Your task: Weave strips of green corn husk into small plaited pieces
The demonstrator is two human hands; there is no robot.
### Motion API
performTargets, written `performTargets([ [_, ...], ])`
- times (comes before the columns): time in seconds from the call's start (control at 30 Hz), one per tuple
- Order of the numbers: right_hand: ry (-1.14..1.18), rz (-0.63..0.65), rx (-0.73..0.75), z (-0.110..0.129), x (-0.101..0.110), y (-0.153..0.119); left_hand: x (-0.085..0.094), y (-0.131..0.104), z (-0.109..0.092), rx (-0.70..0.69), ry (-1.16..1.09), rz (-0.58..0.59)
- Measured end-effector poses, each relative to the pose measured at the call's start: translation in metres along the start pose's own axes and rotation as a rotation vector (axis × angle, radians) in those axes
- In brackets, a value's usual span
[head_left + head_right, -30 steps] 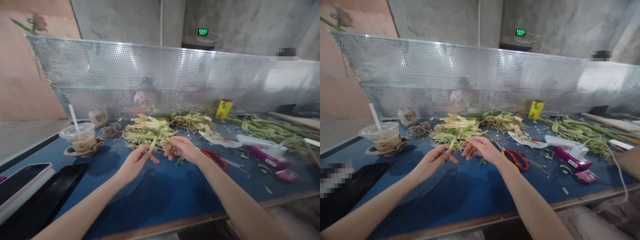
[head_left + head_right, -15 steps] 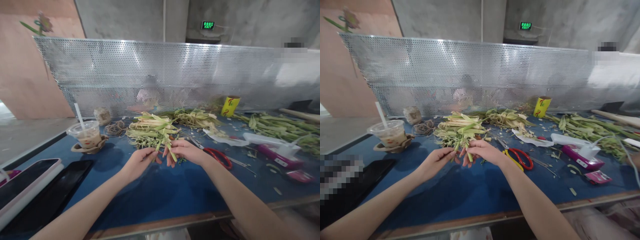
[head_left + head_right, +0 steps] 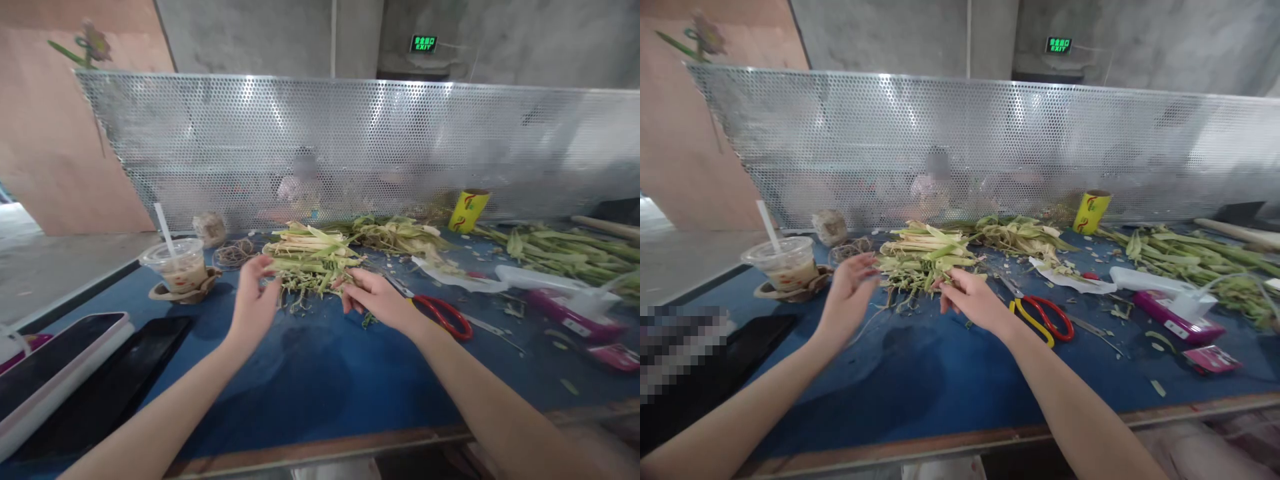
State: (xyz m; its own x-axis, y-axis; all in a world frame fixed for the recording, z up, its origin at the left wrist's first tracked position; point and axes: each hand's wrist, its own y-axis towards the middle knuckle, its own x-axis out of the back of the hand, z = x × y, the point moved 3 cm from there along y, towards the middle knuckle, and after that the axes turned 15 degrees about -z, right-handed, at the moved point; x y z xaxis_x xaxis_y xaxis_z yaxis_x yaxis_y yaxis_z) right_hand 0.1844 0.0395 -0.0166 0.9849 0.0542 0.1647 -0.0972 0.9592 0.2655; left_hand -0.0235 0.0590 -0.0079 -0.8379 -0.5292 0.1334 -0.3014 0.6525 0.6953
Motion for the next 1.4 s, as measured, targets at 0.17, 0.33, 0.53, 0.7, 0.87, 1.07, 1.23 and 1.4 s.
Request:
performTargets([
  [0.17, -0.047, 0.090, -0.102, 0.004, -0.011, -0.007, 0.012, 0.002, -0.028, -0.675, 0.320, 0.024],
  [0.33, -0.082, 0.246, -0.162, 0.007, -0.020, -0.016, 0.002, -0.011, -0.034, -0.794, 0.345, 0.285],
  [0.53, -0.251, 0.140, -0.007, 0.016, -0.007, -0.014, 0.000, -0.004, -0.025, -0.535, 0.277, 0.438],
  [0.7, -0.167, 0.011, 0.047, 0.016, 0.001, -0.009, -0.005, -0.009, -0.025, -0.364, 0.270, 0.543],
  [0.87, -0.118, 0.003, 0.009, 0.016, -0.002, -0.010, -0.003, -0.013, -0.030, -0.312, 0.291, 0.479],
  [1.07, -0.086, 0.054, 0.027, 0.021, -0.003, -0.010, -0.005, -0.019, -0.034, -0.030, -0.035, 0.777],
  [1.23, -0.510, -0.204, 0.046, 0.026, 0.047, -0.022, -0.010, -0.024, -0.028, 0.132, -0.101, 0.716],
  [1.4, -1.395, -0.287, -0.359, -0.009, 0.090, -0.049, -0.013, -0.028, -0.027, 0.252, -0.183, 0.676],
])
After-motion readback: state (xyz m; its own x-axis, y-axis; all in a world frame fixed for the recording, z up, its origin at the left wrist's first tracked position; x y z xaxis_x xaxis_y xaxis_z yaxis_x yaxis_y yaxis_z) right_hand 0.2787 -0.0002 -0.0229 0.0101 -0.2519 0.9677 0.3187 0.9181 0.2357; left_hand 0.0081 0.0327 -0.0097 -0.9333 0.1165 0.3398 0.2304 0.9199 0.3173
